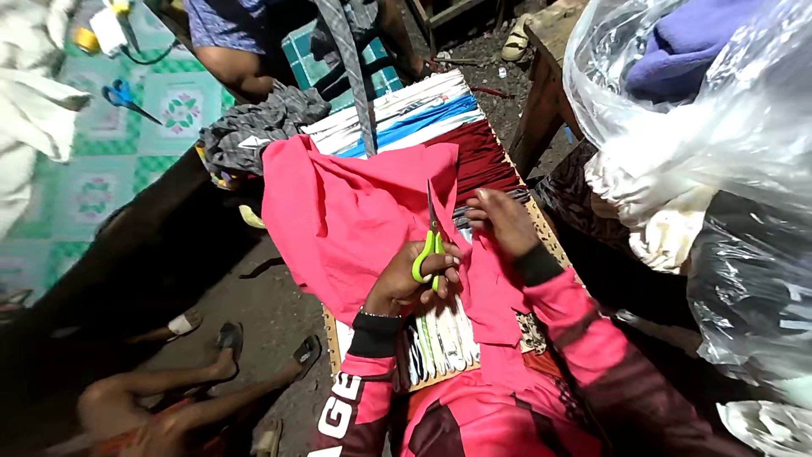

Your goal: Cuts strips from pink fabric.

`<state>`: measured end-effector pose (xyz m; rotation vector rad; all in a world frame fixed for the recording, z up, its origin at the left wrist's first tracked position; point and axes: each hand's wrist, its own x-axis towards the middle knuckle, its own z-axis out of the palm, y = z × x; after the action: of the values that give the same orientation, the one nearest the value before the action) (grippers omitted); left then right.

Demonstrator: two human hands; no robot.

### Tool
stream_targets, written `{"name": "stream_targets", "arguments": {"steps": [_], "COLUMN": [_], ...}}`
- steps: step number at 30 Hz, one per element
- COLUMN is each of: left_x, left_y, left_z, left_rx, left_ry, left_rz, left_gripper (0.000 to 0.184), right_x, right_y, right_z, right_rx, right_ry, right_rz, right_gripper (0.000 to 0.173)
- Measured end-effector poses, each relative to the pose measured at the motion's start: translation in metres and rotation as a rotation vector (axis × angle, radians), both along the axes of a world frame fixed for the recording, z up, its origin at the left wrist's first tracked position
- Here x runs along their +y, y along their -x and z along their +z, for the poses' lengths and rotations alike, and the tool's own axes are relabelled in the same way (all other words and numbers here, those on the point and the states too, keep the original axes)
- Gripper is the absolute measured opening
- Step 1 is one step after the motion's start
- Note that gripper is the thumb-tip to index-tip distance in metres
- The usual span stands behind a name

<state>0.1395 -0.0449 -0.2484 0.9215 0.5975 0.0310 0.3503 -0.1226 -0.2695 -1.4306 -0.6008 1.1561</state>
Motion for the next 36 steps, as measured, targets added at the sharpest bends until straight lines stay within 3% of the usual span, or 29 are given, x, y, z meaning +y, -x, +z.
{"name": "stream_targets", "arguments": {"steps": [4, 8, 11, 14, 16, 19, 21, 26, 36], "left_x": [-0.014, -0.024, -0.026, -0.031, -0.033, -0.037, -0.04, -0.048, -0.052], "left_y": [0.006, 0.017, 0.022, 0.024, 0.027, 0.032, 0.034, 0.038, 0.02], "left_z": [0.009, 0.002, -0.002, 0.005, 0.01, 0.011, 0.008, -0.002, -0.013], "left_rx": [-0.035, -0.069, -0.111, -0.151, -0.176, -0.195, -0.187, -0.036, 0.134], "left_ry": [0.016, 0.04, 0.068, 0.071, 0.062, 0.065, 0.076, 0.057, 0.022], "left_rz": [0.014, 0.003, -0.014, 0.0, 0.003, 0.013, 0.012, -0.046, -0.094], "left_gripper": [0.029, 0.032, 0.035, 0.037, 0.036, 0.036, 0.035, 0.035, 0.042], "right_x": [0.036, 0.023, 0.026, 0.026, 0.021, 0.006, -0.007, -0.021, -0.031], "right_y": [0.022, 0.033, 0.034, 0.039, 0.041, 0.045, 0.042, 0.039, 0.041], "right_z": [-0.015, -0.01, -0.031, -0.035, -0.028, -0.016, -0.009, -0.013, -0.029], "right_rx": [0.436, 0.627, 0.616, 0.651, 0.672, 0.7, 0.617, 0.3, 0.337], "right_ry": [0.151, 0.142, 0.029, -0.083, -0.154, -0.093, -0.008, 0.03, 0.003], "right_rz": [0.118, 0.236, 0.238, 0.241, 0.276, 0.259, 0.248, 0.01, -0.149], "right_gripper": [0.076, 0.071, 0.059, 0.068, 0.065, 0.041, 0.034, 0.045, 0.043]}}
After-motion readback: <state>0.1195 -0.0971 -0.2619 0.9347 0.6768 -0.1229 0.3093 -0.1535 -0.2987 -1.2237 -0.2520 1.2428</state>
